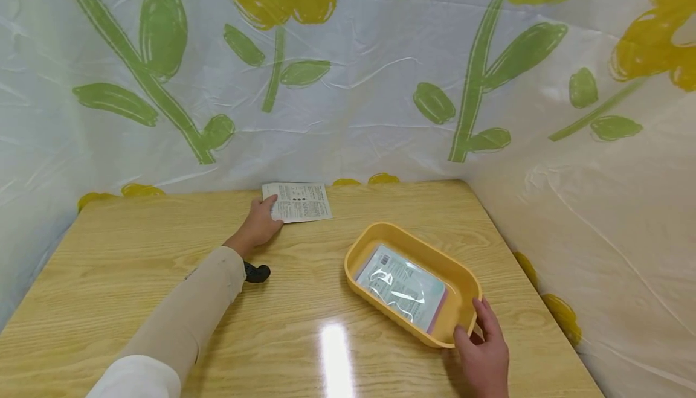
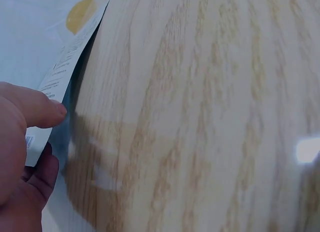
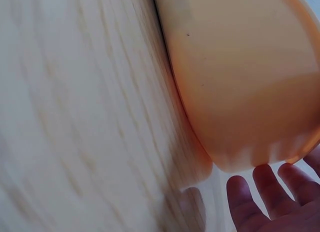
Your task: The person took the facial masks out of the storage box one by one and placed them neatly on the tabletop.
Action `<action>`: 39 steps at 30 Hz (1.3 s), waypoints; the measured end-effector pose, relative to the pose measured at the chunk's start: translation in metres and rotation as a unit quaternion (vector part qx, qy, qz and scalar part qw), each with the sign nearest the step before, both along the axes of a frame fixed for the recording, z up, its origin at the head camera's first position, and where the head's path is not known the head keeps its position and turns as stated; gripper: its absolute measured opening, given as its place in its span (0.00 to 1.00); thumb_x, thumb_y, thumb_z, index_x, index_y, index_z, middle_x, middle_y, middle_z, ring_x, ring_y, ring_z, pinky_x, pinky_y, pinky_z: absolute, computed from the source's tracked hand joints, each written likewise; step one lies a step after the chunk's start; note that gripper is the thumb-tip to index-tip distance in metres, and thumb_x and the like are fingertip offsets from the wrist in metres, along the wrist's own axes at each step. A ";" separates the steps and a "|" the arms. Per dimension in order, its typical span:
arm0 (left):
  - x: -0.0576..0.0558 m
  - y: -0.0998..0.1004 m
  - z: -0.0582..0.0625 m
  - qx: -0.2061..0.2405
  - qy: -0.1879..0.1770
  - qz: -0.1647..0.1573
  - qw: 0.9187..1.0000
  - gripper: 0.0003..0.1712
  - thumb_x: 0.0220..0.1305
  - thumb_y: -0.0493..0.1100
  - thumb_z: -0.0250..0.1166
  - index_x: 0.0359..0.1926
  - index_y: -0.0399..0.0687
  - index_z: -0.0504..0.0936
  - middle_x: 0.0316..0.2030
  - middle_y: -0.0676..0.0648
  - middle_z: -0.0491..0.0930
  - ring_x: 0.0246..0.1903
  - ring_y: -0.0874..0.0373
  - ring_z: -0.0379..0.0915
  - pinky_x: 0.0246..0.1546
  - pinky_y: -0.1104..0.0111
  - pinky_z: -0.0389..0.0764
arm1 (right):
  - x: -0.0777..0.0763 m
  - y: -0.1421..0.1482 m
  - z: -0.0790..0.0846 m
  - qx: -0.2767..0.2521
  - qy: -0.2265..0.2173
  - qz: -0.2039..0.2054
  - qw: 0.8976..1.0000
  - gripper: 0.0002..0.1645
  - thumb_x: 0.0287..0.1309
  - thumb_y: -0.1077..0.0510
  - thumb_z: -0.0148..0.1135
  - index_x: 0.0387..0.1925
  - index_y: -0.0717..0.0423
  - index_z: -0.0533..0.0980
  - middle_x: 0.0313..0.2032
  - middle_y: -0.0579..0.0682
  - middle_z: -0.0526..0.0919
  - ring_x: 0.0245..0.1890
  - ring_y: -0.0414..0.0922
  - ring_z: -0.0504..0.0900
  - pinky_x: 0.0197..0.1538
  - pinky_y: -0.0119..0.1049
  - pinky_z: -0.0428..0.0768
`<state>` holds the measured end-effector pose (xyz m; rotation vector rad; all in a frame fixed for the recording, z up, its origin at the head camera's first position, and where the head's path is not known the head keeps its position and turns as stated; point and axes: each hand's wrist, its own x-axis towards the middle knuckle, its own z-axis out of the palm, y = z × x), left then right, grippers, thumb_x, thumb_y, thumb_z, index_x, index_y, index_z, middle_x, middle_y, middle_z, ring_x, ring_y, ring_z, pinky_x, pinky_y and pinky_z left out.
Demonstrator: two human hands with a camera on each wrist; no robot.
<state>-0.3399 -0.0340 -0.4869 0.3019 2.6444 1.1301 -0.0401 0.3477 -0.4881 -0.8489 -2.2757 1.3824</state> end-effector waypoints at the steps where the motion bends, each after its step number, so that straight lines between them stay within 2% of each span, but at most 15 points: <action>1: 0.000 0.000 0.000 -0.006 -0.001 0.001 1.000 0.41 0.73 0.39 0.58 0.79 0.41 0.48 0.75 0.31 0.38 0.74 0.37 0.42 0.68 0.48 0.59 | 0.000 0.000 0.000 0.002 0.001 0.000 1.000 0.36 0.65 0.64 0.59 0.73 0.59 0.64 0.75 0.54 0.58 0.64 0.35 0.68 0.45 0.11 0.67; 10: -0.003 0.000 -0.002 -0.082 0.012 0.000 0.997 0.38 0.73 0.41 0.59 0.78 0.43 0.53 0.75 0.31 0.42 0.73 0.34 0.40 0.69 0.45 0.53 | 0.001 -0.003 0.001 0.008 0.011 -0.003 1.000 0.35 0.64 0.66 0.59 0.72 0.60 0.65 0.74 0.55 0.60 0.63 0.35 0.69 0.46 0.11 0.67; 16: 0.001 0.002 0.002 -0.125 0.032 -0.003 0.992 0.33 0.75 0.41 0.56 0.76 0.40 0.59 0.74 0.29 0.45 0.72 0.31 0.43 0.69 0.44 0.53 | 0.002 -0.001 0.001 0.015 0.014 0.006 1.000 0.35 0.64 0.67 0.59 0.72 0.61 0.64 0.74 0.56 0.60 0.62 0.34 0.69 0.46 0.11 0.67; 21: 0.008 0.008 0.010 -0.144 0.036 0.001 0.989 0.36 0.74 0.45 0.57 0.76 0.39 0.57 0.75 0.30 0.44 0.72 0.32 0.42 0.68 0.43 0.55 | 0.002 0.000 0.002 0.023 0.008 0.007 1.000 0.36 0.64 0.66 0.59 0.72 0.61 0.65 0.74 0.57 0.61 0.61 0.32 0.69 0.45 0.11 0.66; 25: 0.014 0.023 0.026 -0.099 0.043 -0.012 0.994 0.40 0.72 0.49 0.60 0.77 0.39 0.55 0.75 0.32 0.44 0.73 0.33 0.41 0.67 0.43 0.56 | 0.001 -0.001 0.003 0.019 0.004 0.001 1.000 0.36 0.64 0.65 0.59 0.73 0.59 0.65 0.74 0.56 0.61 0.62 0.32 0.69 0.45 0.11 0.66; 29: 0.020 0.041 0.040 -0.022 0.047 -0.054 0.997 0.43 0.70 0.51 0.63 0.77 0.42 0.55 0.76 0.36 0.48 0.74 0.38 0.44 0.68 0.45 0.58 | 0.001 0.000 0.003 0.017 0.009 0.001 1.000 0.36 0.64 0.65 0.59 0.73 0.60 0.64 0.74 0.56 0.61 0.61 0.33 0.69 0.45 0.11 0.66; 34: 0.032 0.057 0.053 0.036 0.048 -0.111 0.992 0.42 0.70 0.51 0.65 0.77 0.44 0.58 0.74 0.42 0.58 0.71 0.44 0.56 0.66 0.50 0.64 | 0.001 -0.002 0.003 0.011 0.005 -0.002 1.000 0.36 0.64 0.65 0.59 0.73 0.59 0.64 0.74 0.55 0.60 0.61 0.33 0.69 0.44 0.11 0.66; 39: 0.047 0.073 0.061 0.066 0.035 -0.145 0.987 0.41 0.69 0.52 0.66 0.76 0.49 0.59 0.73 0.45 0.61 0.66 0.46 0.65 0.60 0.53 0.73 | 0.002 -0.002 0.003 0.013 0.007 0.002 1.000 0.36 0.64 0.65 0.59 0.73 0.60 0.64 0.74 0.56 0.60 0.62 0.34 0.69 0.44 0.11 0.66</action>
